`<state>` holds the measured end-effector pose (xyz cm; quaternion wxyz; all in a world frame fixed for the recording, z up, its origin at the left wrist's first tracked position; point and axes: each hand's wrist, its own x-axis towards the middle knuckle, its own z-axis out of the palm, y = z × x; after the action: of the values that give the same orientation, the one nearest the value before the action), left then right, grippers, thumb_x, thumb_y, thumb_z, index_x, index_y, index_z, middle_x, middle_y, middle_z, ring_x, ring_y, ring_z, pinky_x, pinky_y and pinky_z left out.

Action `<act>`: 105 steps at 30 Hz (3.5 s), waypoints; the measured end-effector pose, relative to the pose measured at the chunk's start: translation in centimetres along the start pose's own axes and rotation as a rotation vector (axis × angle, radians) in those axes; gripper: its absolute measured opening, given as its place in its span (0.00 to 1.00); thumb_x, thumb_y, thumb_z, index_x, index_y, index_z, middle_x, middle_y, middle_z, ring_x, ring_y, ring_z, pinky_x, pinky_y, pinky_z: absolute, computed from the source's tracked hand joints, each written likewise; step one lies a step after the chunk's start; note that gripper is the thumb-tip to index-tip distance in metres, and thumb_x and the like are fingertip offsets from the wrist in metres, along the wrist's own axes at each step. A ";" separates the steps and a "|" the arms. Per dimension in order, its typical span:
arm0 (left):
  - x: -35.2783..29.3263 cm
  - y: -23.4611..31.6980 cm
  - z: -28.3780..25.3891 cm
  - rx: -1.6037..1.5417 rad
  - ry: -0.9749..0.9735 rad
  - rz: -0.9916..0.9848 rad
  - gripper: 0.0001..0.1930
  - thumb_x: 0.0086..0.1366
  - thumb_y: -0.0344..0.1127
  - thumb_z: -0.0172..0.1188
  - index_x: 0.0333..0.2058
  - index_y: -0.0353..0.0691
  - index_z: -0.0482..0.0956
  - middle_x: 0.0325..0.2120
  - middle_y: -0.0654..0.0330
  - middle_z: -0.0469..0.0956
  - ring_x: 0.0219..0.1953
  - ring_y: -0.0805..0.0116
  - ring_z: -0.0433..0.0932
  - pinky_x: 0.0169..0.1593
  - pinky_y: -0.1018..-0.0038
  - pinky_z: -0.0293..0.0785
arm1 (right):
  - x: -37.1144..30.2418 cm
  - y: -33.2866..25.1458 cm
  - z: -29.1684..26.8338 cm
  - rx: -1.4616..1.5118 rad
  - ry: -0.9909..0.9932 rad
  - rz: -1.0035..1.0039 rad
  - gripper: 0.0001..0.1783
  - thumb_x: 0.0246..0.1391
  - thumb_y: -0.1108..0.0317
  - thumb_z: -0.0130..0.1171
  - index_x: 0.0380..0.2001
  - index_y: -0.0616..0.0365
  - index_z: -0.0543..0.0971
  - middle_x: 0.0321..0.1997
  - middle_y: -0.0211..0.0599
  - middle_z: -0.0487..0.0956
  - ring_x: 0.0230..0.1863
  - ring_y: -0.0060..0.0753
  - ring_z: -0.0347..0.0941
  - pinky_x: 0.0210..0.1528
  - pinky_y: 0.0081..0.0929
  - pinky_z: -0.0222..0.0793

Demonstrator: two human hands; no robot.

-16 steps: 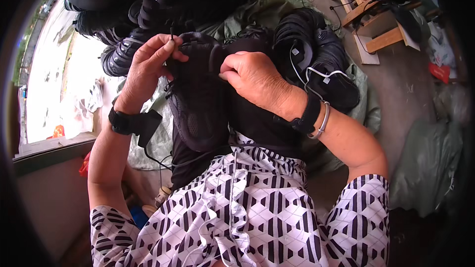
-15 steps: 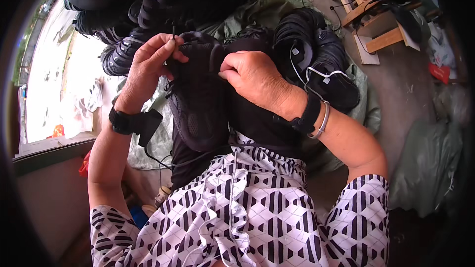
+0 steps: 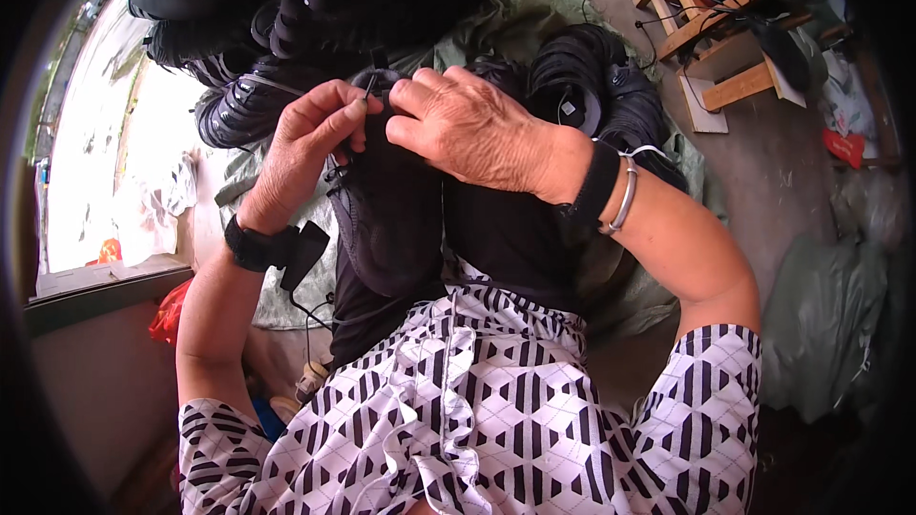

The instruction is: The person is sitting on the floor and lacing a black sneaker. They thread the laces through the eyelets, pull them tight, and tie a knot. The person then picks up another shoe from a pile and begins the lacing process again.

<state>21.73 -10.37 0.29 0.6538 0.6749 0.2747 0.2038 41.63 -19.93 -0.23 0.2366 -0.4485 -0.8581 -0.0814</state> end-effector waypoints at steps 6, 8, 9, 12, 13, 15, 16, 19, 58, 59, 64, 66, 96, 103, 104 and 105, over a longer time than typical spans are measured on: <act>-0.1 0.1 -0.3 -0.086 -0.009 -0.035 0.10 0.70 0.42 0.54 0.38 0.43 0.78 0.23 0.73 0.73 0.26 0.87 0.70 0.25 0.88 0.59 | 0.4 2.3 -1.3 0.037 -0.413 -0.153 0.08 0.39 0.67 0.66 0.26 0.53 0.78 0.38 0.30 0.72 0.42 0.35 0.71 0.43 0.33 0.71; 0.1 0.5 -0.4 -0.099 -0.035 -0.029 0.10 0.70 0.42 0.54 0.38 0.42 0.78 0.23 0.72 0.73 0.25 0.86 0.70 0.24 0.88 0.60 | 0.0 2.4 -0.8 0.086 -0.416 -0.143 0.07 0.39 0.66 0.66 0.23 0.54 0.79 0.34 0.30 0.74 0.42 0.35 0.71 0.45 0.35 0.71; 0.0 0.4 -0.4 -0.109 -0.032 -0.040 0.10 0.70 0.42 0.54 0.38 0.42 0.77 0.22 0.71 0.73 0.25 0.86 0.70 0.24 0.88 0.61 | -0.1 2.3 -0.4 0.118 -0.405 -0.142 0.06 0.39 0.66 0.66 0.23 0.54 0.79 0.33 0.29 0.74 0.43 0.35 0.71 0.45 0.35 0.71; 0.2 0.3 -0.8 -0.091 -0.019 -0.056 0.10 0.70 0.42 0.53 0.38 0.42 0.77 0.22 0.70 0.74 0.25 0.85 0.71 0.24 0.87 0.61 | 0.2 2.4 -0.2 0.302 -0.468 -0.019 0.05 0.41 0.66 0.63 0.23 0.54 0.81 0.32 0.31 0.76 0.44 0.37 0.70 0.44 0.38 0.70; 0.3 0.1 -1.0 -0.092 -0.027 -0.059 0.10 0.71 0.42 0.52 0.38 0.42 0.77 0.22 0.70 0.73 0.25 0.84 0.71 0.23 0.87 0.62 | 0.8 3.2 -0.2 0.420 -0.560 0.059 0.05 0.42 0.66 0.62 0.23 0.54 0.80 0.33 0.32 0.75 0.43 0.38 0.69 0.45 0.38 0.69; 1.0 -0.4 -1.3 -0.094 -0.048 -0.061 0.11 0.71 0.42 0.52 0.38 0.42 0.76 0.22 0.70 0.73 0.24 0.84 0.70 0.23 0.87 0.62 | 2.2 4.1 -0.4 0.500 -0.741 0.179 0.06 0.46 0.65 0.59 0.25 0.55 0.82 0.35 0.35 0.75 0.44 0.40 0.69 0.45 0.40 0.67; 1.4 -0.5 -1.4 -0.113 -0.055 -0.070 0.11 0.71 0.42 0.51 0.37 0.43 0.76 0.22 0.70 0.72 0.24 0.84 0.69 0.23 0.86 0.61 | 2.2 3.6 -0.1 0.398 -0.703 0.213 0.06 0.46 0.65 0.59 0.25 0.55 0.81 0.36 0.35 0.76 0.44 0.41 0.69 0.45 0.39 0.66; 2.4 -1.8 -2.1 -0.234 -0.050 -0.091 0.11 0.72 0.43 0.49 0.36 0.44 0.75 0.20 0.71 0.70 0.23 0.84 0.67 0.22 0.86 0.59 | 2.1 1.0 0.7 0.184 -0.621 0.326 0.06 0.47 0.67 0.58 0.24 0.58 0.81 0.36 0.37 0.76 0.46 0.42 0.69 0.46 0.40 0.65; 1.5 2.8 -2.5 -0.039 0.150 0.092 0.17 0.72 0.42 0.47 0.34 0.36 0.79 0.15 0.73 0.63 0.17 0.84 0.59 0.23 0.84 0.55 | 2.0 6.1 -12.5 1.834 0.597 0.460 0.15 0.66 0.60 0.46 0.29 0.59 0.71 0.32 0.33 0.71 0.28 0.21 0.65 0.34 0.19 0.61; 1.3 1.2 -5.0 -0.133 0.345 0.052 0.19 0.73 0.45 0.46 0.32 0.37 0.79 0.14 0.73 0.62 0.17 0.83 0.60 0.23 0.83 0.57 | -1.1 7.7 -13.7 1.820 0.688 0.501 0.13 0.66 0.64 0.46 0.29 0.59 0.69 0.35 0.33 0.70 0.31 0.22 0.63 0.40 0.22 0.60; -5.1 -5.7 -18.1 -0.739 0.692 -0.036 0.13 0.72 0.43 0.49 0.33 0.42 0.75 0.30 0.64 0.76 0.29 0.73 0.72 0.36 0.72 0.71 | -20.6 15.9 -17.0 1.962 1.334 0.658 0.10 0.59 0.69 0.41 0.27 0.62 0.69 0.50 0.50 0.75 0.51 0.45 0.70 0.58 0.46 0.60; -4.7 -4.4 -15.1 -0.719 0.842 -0.136 0.11 0.72 0.39 0.48 0.41 0.40 0.76 0.33 0.63 0.76 0.28 0.73 0.71 0.38 0.73 0.70 | -23.3 15.7 -14.9 1.815 1.402 0.938 0.11 0.62 0.69 0.42 0.28 0.60 0.70 0.43 0.42 0.77 0.45 0.38 0.72 0.54 0.42 0.64; -2.5 -4.8 -3.5 0.080 0.016 -0.066 0.13 0.66 0.42 0.61 0.29 0.39 0.75 0.24 0.75 0.68 0.30 0.85 0.64 0.35 0.83 0.62 | -2.6 4.5 -0.1 1.365 -0.153 1.054 0.08 0.55 0.67 0.62 0.35 0.58 0.76 0.23 0.30 0.79 0.10 0.08 0.64 0.11 0.07 0.54; -2.5 -2.7 -4.2 0.122 -0.085 -0.148 0.16 0.65 0.47 0.60 0.28 0.40 0.74 0.24 0.75 0.67 0.30 0.85 0.62 0.35 0.84 0.60 | -2.6 4.9 0.1 1.452 -0.116 1.077 0.10 0.56 0.66 0.62 0.35 0.61 0.76 0.24 0.34 0.79 0.11 0.10 0.64 0.11 0.08 0.55; -2.4 -2.5 -4.1 0.078 -0.085 -0.167 0.17 0.65 0.48 0.59 0.28 0.41 0.74 0.23 0.75 0.66 0.30 0.85 0.62 0.35 0.83 0.60 | -2.6 5.0 0.1 1.458 -0.117 1.077 0.10 0.56 0.66 0.62 0.35 0.61 0.76 0.24 0.35 0.79 0.11 0.10 0.64 0.11 0.08 0.55; -2.3 -2.3 -3.7 0.072 -0.026 -0.214 0.18 0.66 0.51 0.58 0.27 0.41 0.73 0.23 0.75 0.65 0.29 0.86 0.61 0.34 0.83 0.58 | -2.6 5.0 0.1 1.460 -0.111 1.080 0.10 0.55 0.66 0.62 0.35 0.61 0.76 0.24 0.35 0.79 0.11 0.10 0.64 0.11 0.08 0.55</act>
<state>17.38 -8.99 -1.57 0.6505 0.6674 0.3440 0.1141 46.92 -18.88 -1.96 0.4260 -0.5316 -0.3795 0.6260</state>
